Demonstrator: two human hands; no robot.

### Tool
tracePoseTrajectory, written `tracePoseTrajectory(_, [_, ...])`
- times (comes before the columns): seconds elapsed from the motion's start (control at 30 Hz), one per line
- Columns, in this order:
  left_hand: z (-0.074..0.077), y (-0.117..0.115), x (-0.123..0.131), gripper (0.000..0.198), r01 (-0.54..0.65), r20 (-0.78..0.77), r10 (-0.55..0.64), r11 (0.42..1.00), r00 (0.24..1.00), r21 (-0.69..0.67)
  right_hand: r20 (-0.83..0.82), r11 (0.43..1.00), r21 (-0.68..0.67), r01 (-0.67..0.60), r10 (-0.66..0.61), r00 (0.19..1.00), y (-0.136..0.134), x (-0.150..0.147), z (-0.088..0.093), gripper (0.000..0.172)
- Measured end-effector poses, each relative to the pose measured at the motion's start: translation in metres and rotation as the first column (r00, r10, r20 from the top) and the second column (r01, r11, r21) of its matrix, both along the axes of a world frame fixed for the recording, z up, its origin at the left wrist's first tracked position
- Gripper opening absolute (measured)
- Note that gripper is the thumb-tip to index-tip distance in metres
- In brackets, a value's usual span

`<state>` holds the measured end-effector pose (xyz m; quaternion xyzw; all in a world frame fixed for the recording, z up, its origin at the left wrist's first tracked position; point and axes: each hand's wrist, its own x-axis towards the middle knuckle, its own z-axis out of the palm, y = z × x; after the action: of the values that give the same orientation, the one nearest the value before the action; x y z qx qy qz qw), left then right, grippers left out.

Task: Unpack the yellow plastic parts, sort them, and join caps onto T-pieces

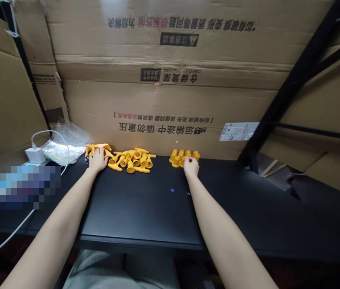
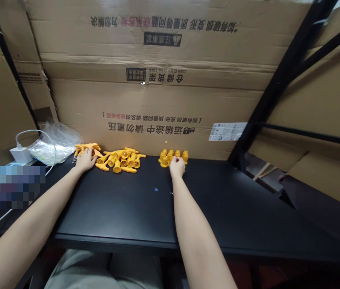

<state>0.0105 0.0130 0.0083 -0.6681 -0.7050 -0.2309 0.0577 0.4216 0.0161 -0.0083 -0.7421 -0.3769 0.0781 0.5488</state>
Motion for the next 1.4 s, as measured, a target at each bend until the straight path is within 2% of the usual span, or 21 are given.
tracePoseTrajectory(0.13, [0.006,0.001,-0.006,0.045,-0.012,-0.084,0.012,1.000,0.996,0.006,0.003,0.999,0.050,0.007,-0.008,1.000,0.003,0.002,-0.004,0.019])
tracePoseTrajectory(0.33, [0.005,0.004,-0.010,0.038,0.000,-0.171,0.014,0.997,0.985,0.083,0.020,0.999,0.030,0.015,-0.015,1.000,0.005,0.003,-0.006,0.020])
tracePoseTrajectory(0.43, [0.005,0.008,-0.010,0.037,0.056,-0.211,-0.030,0.991,0.977,0.119,0.015,0.999,0.048,0.017,-0.018,1.000,0.006,0.003,-0.007,0.019])
tracePoseTrajectory(0.57, [0.008,0.014,-0.006,0.036,0.148,-0.235,-0.119,0.983,0.965,0.106,0.014,0.998,0.060,0.023,-0.024,1.000,0.007,0.003,-0.008,0.019])
tracePoseTrajectory(0.67, [0.010,0.017,0.002,0.037,0.174,-0.222,-0.152,0.981,0.963,0.082,0.015,0.998,0.061,0.015,-0.016,1.000,0.006,0.003,-0.007,0.019])
tracePoseTrajectory(0.9, [0.011,0.022,0.017,0.037,0.127,-0.234,-0.121,0.992,0.965,0.011,0.021,1.000,-0.011,-0.005,0.005,1.000,-0.001,-0.002,0.000,0.021])
tracePoseTrajectory(1.03, [0.020,0.026,0.016,0.037,0.103,-0.198,-0.110,0.994,0.974,-0.048,0.010,1.000,-0.008,-0.002,0.002,1.000,-0.003,-0.003,0.002,0.021])
tracePoseTrajectory(1.2, [0.035,0.022,0.018,0.036,0.013,-0.145,-0.009,1.000,0.989,0.028,0.003,1.000,0.000,-0.008,0.008,1.000,-0.003,-0.003,0.000,0.020])
tracePoseTrajectory(1.27, [0.039,0.018,0.022,0.036,0.037,-0.149,-0.030,0.998,0.988,0.045,-0.001,1.000,0.012,-0.006,0.006,1.000,-0.002,-0.003,0.000,0.020])
tracePoseTrajectory(1.33, [0.042,0.014,0.029,0.037,0.100,-0.144,-0.107,0.993,0.984,-0.057,-0.002,1.000,0.020,-0.003,0.003,1.000,-0.002,-0.003,0.000,0.020])
tracePoseTrajectory(1.4, [0.044,0.011,0.036,0.038,0.150,-0.109,-0.180,0.960,0.978,-0.238,0.002,1.000,0.023,-0.003,0.003,1.000,-0.002,-0.004,0.001,0.021])
